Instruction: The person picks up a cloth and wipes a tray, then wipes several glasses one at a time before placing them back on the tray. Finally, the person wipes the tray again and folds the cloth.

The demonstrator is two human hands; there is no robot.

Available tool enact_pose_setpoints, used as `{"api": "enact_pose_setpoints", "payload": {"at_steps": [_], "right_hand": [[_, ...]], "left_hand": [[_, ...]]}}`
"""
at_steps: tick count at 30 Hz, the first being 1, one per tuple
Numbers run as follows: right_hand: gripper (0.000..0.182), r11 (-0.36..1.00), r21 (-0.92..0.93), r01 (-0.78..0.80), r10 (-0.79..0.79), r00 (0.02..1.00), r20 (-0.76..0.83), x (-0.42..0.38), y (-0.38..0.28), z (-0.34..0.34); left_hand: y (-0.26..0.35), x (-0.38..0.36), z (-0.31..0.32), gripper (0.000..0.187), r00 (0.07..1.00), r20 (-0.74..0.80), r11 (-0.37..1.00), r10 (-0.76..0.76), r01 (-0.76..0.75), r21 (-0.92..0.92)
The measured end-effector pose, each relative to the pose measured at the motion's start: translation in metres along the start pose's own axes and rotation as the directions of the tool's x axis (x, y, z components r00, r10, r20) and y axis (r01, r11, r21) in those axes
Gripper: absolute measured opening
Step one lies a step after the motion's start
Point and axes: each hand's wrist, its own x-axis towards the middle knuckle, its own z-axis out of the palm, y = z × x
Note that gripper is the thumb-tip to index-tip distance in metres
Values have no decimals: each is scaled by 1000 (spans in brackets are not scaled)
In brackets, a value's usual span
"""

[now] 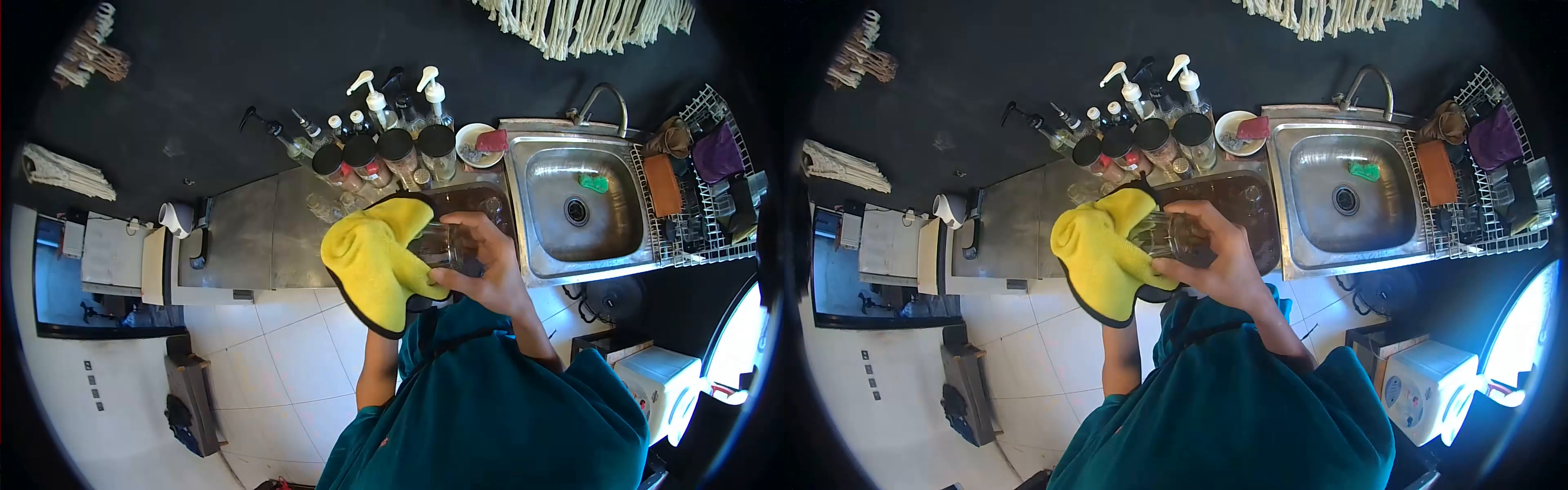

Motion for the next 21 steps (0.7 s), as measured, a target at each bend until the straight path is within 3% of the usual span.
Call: {"api": "enact_pose_setpoints", "payload": {"at_steps": [2,6,8,10,11,12,13,14,16,18,20,21], "right_hand": [[57,980,198,-18,12,999,32,2,5,-1],[54,949,314,14,-8,1000,-20,2,13,0],[51,844,525,108,-68,993,-95,1,20,3],[50,860,489,149,-104,988,-118,2,24,7],[54,966,199,164,-149,985,-86,2,26,9],[57,977,-104,187,-192,981,-38,3,28,11],[71,875,-462,145,-153,988,20,5,15,11],[79,810,-562,167,-161,985,60,7,7,13],[81,826,-564,-20,68,996,64,3,18,11],[79,821,-570,-14,80,993,91,-2,31,11],[78,822,-570,-6,92,988,121,-8,50,15],[74,854,-519,-39,81,995,57,-11,62,18]], "left_hand": [[-4,-22,-8,61,1000,6,1000,-13,14,-13],[-3,-37,-39,61,999,18,998,-43,44,-42],[-6,-33,-48,60,998,22,996,-59,60,-60],[-20,-52,-36,60,997,0,994,-72,72,-78],[-32,-52,-20,60,997,-22,994,-74,71,-89],[-42,-53,-6,60,996,-46,993,-73,68,-94],[-46,-54,-4,59,995,-68,994,-73,67,-91],[-52,-52,0,59,993,-86,994,-77,70,-86],[-60,-51,2,59,992,-102,994,-78,69,-90],[-66,-53,0,59,989,-126,992,-73,58,-116],[-65,-58,-7,54,963,13,912,-270,260,-316],[-64,-57,-7,50,973,46,896,-227,227,-380]]}}
